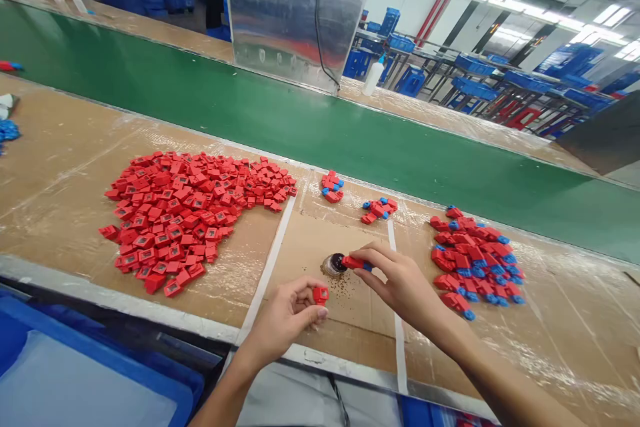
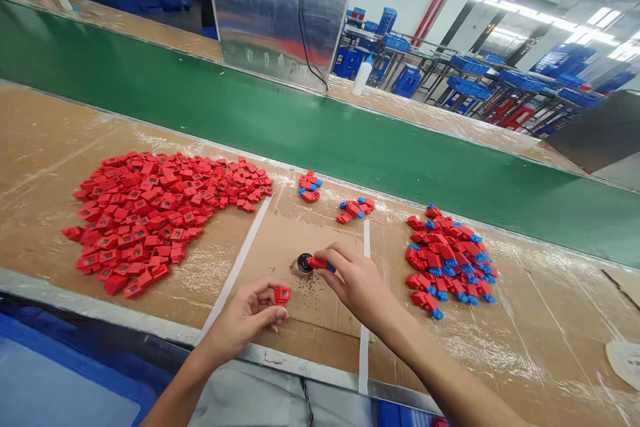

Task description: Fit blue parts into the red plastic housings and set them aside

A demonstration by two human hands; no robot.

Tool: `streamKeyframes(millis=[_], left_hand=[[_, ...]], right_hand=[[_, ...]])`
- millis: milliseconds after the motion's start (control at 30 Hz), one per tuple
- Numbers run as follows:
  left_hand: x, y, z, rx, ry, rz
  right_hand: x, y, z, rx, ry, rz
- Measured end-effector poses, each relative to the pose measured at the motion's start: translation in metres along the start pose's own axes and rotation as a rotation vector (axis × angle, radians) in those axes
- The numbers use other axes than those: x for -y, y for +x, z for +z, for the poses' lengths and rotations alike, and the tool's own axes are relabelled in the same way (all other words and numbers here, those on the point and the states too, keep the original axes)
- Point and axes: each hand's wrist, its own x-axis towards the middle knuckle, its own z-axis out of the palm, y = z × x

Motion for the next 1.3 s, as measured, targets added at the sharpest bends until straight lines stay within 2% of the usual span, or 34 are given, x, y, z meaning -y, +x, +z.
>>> streamKeyframes(millis=[400, 633, 933, 1133, 1300], left_hand=[[-0.003, -0.003, -0.002, 0.006, 0.013, 0.026], [-0.004, -0.002, -0.002, 0.003, 0.004, 0.032], [-0.003, -0.003, -0.002, 0.031, 0.021, 0.037], [-0.004, -0.003, -0.003, 0.061, 0.066, 0.074], [-0.006, -0.003, -0.001, 0.065, 0.076, 0.077]], right_hand=[[0.004, 0.005, -0.002, 0.085, -0.070, -0.045], [0.010, 0.009, -0.004, 0.089, -0.127, -0.043], [0.024, 0.002, -0.012, -0.078, 0.160, 0.087], [0.044, -0.012, 0.002, 0.002, 0.341, 0.094], [0.046, -0.015, 0.013, 0.026, 0.358, 0.106]])
